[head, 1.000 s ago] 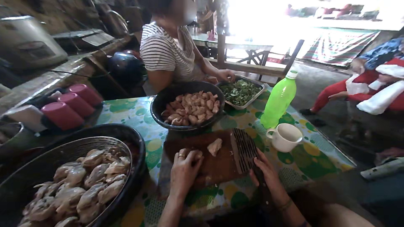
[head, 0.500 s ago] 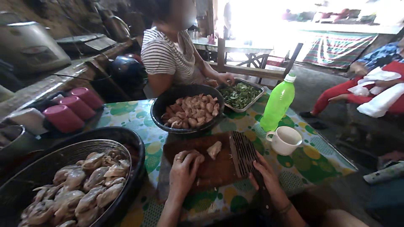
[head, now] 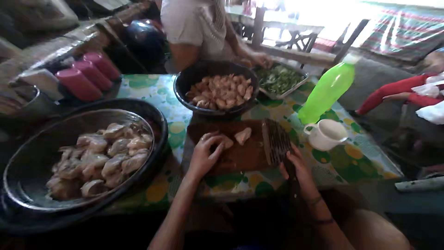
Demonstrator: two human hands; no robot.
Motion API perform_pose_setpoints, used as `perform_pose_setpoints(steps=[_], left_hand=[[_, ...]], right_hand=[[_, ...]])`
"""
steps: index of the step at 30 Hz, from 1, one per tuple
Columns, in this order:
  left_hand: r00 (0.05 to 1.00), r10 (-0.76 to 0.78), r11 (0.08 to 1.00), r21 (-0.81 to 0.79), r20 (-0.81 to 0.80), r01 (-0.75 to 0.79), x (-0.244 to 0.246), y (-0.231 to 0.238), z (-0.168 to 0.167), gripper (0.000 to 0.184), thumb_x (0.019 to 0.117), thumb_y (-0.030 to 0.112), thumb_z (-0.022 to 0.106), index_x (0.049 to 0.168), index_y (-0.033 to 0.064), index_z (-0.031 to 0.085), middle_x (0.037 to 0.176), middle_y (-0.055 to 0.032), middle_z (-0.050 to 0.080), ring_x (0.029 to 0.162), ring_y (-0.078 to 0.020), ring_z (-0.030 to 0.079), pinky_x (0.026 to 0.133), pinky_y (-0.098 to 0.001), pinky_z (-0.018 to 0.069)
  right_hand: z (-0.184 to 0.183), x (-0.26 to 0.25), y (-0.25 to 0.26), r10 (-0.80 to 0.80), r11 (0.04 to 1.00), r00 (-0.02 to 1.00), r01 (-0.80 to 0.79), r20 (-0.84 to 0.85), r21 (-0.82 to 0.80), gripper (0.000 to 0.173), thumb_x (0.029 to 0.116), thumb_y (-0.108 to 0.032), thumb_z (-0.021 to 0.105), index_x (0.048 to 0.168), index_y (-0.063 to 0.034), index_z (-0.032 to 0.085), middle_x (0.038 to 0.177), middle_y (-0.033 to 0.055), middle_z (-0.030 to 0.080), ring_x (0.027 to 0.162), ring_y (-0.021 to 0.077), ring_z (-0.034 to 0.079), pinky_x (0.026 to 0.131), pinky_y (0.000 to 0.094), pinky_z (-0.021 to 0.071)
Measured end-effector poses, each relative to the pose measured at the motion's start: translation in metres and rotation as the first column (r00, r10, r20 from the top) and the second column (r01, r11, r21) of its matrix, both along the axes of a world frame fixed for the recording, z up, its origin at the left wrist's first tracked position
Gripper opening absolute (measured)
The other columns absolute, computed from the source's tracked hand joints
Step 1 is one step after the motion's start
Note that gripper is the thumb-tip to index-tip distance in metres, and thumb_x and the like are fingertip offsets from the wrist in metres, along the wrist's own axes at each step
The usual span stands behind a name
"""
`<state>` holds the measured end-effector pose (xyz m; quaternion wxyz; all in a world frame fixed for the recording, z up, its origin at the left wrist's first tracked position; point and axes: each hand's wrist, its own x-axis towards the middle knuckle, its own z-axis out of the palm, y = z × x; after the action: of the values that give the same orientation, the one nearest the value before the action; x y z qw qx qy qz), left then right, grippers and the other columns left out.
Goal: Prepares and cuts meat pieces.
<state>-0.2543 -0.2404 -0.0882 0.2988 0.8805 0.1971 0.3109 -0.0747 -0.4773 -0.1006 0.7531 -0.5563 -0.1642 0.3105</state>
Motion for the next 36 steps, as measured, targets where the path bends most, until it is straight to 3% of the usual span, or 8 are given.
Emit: perform_pose_setpoints(steps=[5,9,12,14,19,24,31,36], left_hand=[[0.984,-0.139,0.982,0.11,-0.108,0.151,-0.018,0.015,-0.014,0.029,0.0949,0.011,0.073,0.123,0.0031,0.072,0.128,-0.0195,0.067,0.12,-0.0325,0.065,0.103,-0.0491,0.0533],[0.987,-0.159,0.986,0.047,-0.012,0.159,-0.017,0.012,-0.016,0.025,0.0944,0.012,0.073,0.119,0.005,0.074,0.125,-0.016,0.068,0.118,-0.0257,0.065,0.103,-0.0405,0.0534],[0.995,-0.095,0.994,0.054,-0.007,0.095,-0.013,0.013,-0.012,0.027,0.0937,0.013,0.075,0.12,0.0076,0.074,0.128,-0.0159,0.066,0.122,-0.0304,0.063,0.104,-0.0456,0.052],[0.989,-0.14,0.986,0.087,-0.05,0.144,-0.01,0.016,-0.012,0.032,0.091,0.013,0.077,0.122,0.0093,0.074,0.134,-0.0152,0.065,0.127,-0.035,0.059,0.107,-0.0499,0.0482],[0.986,-0.163,0.975,0.147,-0.033,0.166,0.002,0.02,-0.012,0.019,0.0883,0.01,0.079,0.107,0.0081,0.077,0.117,-0.0127,0.071,0.111,-0.0316,0.066,0.097,-0.0477,0.0544],[0.994,-0.108,0.982,0.156,-0.02,0.11,0.0,0.012,-0.017,0.018,0.0905,0.014,0.078,0.107,0.0067,0.076,0.114,-0.0158,0.07,0.11,-0.0332,0.066,0.095,-0.0484,0.0552],[0.996,-0.077,0.985,0.154,-0.041,0.083,0.01,-0.003,-0.017,0.019,0.0917,0.014,0.076,0.109,0.0061,0.075,0.121,-0.0197,0.066,0.114,-0.0386,0.064,0.093,-0.0517,0.0561],[0.99,-0.133,0.965,0.222,-0.056,0.142,-0.006,0.011,-0.024,0.025,0.0886,0.013,0.077,0.113,0.0088,0.074,0.118,-0.0147,0.069,0.111,-0.0335,0.066,0.091,-0.0489,0.0574]], right_hand=[[-0.012,0.003,0.001,0.041,0.998,0.998,-0.044,0.053,0.054,0.051,0.1038,-0.01,0.031,0.154,-0.0101,0.024,0.079,-0.0031,0.064,0.049,0.0032,0.058,0.042,0.0169,0.0502],[-0.005,-0.004,-0.001,0.045,0.999,0.99,-0.046,0.13,0.001,0.056,0.0999,-0.007,0.033,0.155,-0.0068,0.024,0.088,-0.002,0.065,0.051,0.0042,0.059,0.043,0.0172,0.0514],[0.017,-0.013,-0.005,0.11,0.99,0.956,-0.08,0.273,-0.118,0.053,0.1002,-0.006,0.035,0.153,-0.0033,0.028,0.095,-0.001,0.065,0.056,0.0061,0.063,0.045,0.0204,0.0553],[0.03,-0.02,-0.009,0.157,0.979,0.894,-0.086,0.42,-0.183,0.049,0.1021,-0.008,0.041,0.15,-0.002,0.032,0.098,-0.0012,0.066,0.06,0.0064,0.065,0.048,0.0221,0.0576],[0.058,-0.031,-0.008,0.217,0.955,0.77,-0.041,0.6,-0.293,0.059,0.1012,-0.008,0.048,0.157,-0.0036,0.029,0.1,0.0006,0.068,0.057,0.0028,0.062,0.044,0.019,0.0537],[0.06,-0.052,-0.007,0.334,0.869,0.504,0.163,0.797,-0.468,0.056,0.1023,-0.019,0.051,0.157,-0.0086,0.042,0.079,0.0051,0.069,0.05,0.0044,0.056,0.045,0.0234,0.0501],[0.058,-0.052,-0.003,0.284,0.899,0.75,0.009,0.598,-0.438,0.059,0.1032,-0.013,0.051,0.159,-0.0065,0.033,0.093,0.0017,0.068,0.052,0.0001,0.057,0.043,0.0165,0.0494],[0.049,-0.053,-0.01,0.271,0.926,0.787,-0.055,0.554,-0.373,0.061,0.1017,-0.01,0.052,0.159,-0.0018,0.031,0.106,0.0021,0.069,0.054,0.0003,0.058,0.042,0.0169,0.0509]])
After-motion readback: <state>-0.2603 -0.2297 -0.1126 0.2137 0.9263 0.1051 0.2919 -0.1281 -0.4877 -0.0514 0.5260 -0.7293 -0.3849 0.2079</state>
